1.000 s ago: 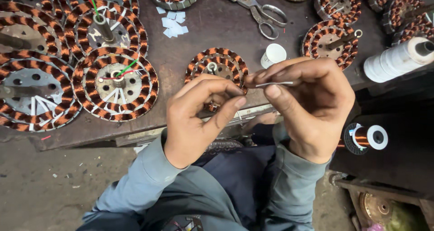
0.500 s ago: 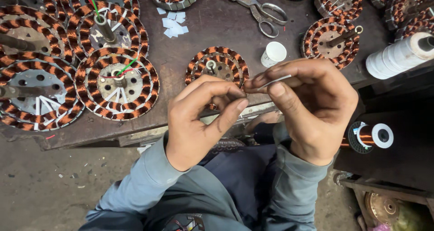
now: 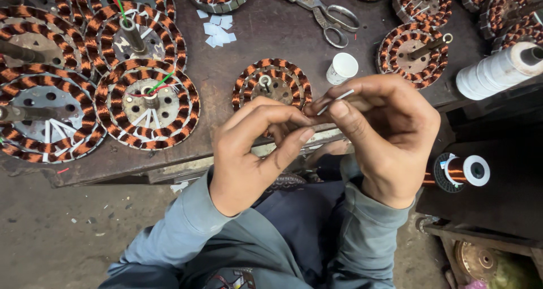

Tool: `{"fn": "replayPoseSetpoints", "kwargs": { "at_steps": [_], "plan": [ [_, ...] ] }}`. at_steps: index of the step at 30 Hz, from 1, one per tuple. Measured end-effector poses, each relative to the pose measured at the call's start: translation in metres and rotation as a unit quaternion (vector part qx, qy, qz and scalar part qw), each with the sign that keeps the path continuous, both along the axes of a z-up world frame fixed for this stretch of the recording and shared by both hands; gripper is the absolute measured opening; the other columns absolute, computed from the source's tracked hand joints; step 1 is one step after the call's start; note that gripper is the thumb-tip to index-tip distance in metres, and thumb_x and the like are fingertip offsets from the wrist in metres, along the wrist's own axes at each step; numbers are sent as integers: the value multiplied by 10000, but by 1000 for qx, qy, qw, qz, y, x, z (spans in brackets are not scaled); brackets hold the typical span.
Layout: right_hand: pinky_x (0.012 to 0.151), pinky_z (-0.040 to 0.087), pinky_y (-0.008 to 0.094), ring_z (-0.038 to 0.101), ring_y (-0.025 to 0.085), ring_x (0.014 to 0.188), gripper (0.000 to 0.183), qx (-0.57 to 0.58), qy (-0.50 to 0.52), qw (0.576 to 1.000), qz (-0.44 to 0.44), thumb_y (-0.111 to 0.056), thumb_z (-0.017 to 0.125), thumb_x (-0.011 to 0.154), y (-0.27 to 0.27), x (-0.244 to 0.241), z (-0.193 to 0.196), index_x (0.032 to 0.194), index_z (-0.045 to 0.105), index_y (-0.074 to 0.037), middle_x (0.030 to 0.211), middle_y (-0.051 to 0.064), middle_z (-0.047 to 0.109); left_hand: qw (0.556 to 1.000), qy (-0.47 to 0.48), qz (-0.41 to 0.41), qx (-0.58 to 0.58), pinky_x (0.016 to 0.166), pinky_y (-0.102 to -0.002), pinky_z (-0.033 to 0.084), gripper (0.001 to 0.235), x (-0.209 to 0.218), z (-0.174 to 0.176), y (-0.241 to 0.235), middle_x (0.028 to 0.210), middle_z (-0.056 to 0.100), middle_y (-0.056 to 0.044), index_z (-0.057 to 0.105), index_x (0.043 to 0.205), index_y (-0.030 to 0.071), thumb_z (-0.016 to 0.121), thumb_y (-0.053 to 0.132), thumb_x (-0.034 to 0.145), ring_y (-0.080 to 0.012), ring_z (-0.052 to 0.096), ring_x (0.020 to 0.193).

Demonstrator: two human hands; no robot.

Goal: The person sits on the floor and works on a stator, using a small metal tool to adjust copper windings and a pair of scissors to trim wires. The person handles multiple stators on a wooden table, manipulating wires and components by hand.

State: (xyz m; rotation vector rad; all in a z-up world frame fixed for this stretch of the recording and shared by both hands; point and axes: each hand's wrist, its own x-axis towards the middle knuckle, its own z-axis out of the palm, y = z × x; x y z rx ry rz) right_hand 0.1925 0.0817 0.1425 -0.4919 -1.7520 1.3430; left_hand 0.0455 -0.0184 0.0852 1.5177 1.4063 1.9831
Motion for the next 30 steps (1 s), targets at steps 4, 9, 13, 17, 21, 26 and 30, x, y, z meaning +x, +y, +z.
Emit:
{"fn": "replayPoseSetpoints", "kwargs": {
  "at_steps": [4,9,13,17,21,26,30],
  "plan": [
    [803,609,251,741,159,896,116,4,11,1000,-2,42,724,1042,-1,1,-2,1130,659,83,1002,151,741,1000,8,4,-1,715,-235,533,175,1,1,0,1051,677,-60,703,1130,11,787,45,980,-87,652,775],
    [847,611,267,741,166,929,121,11,4,1000,3,49,724,1031,-3,2,-2,1130,665,84,1020,150,739,1000,14,10,0,710,-232,530,170,1,1,0,1060,681,-60,705,1122,14,788,46,978,-82,648,764],
    [864,613,276,753,183,935,139,16,-12,1000,11,59,720,1020,-2,3,0,1146,667,81,1008,158,747,1000,5,6,0,714,-230,531,166,1,0,-1,1058,679,-58,706,1122,15,787,51,982,-77,648,765],
    [857,612,276,754,185,936,128,7,-21,1000,6,66,717,1012,-2,4,1,1125,658,82,1006,164,747,999,-35,-12,-5,722,-226,528,155,2,-3,0,1069,679,-60,702,1123,12,774,62,995,-79,644,780],
    [858,607,276,745,180,934,112,-5,-15,1000,16,70,718,1012,0,5,0,1095,645,87,1016,166,739,999,-40,-17,0,743,-226,530,158,2,-5,0,1089,680,-61,694,1138,9,762,72,1010,-77,643,788],
    [783,608,299,735,188,908,153,-57,3,998,27,78,710,985,5,8,-4,1112,626,70,1037,166,729,999,-44,-18,1,739,-223,532,163,2,-7,1,1086,684,-59,692,1133,8,767,77,1005,-81,647,805],
    [861,613,306,740,211,941,148,-58,39,995,73,117,690,1027,9,8,-7,1124,587,74,1041,187,715,998,-55,-31,1,740,-225,529,162,2,-8,2,1073,678,-56,696,1133,11,765,85,1007,-76,644,795]
  ]
}}
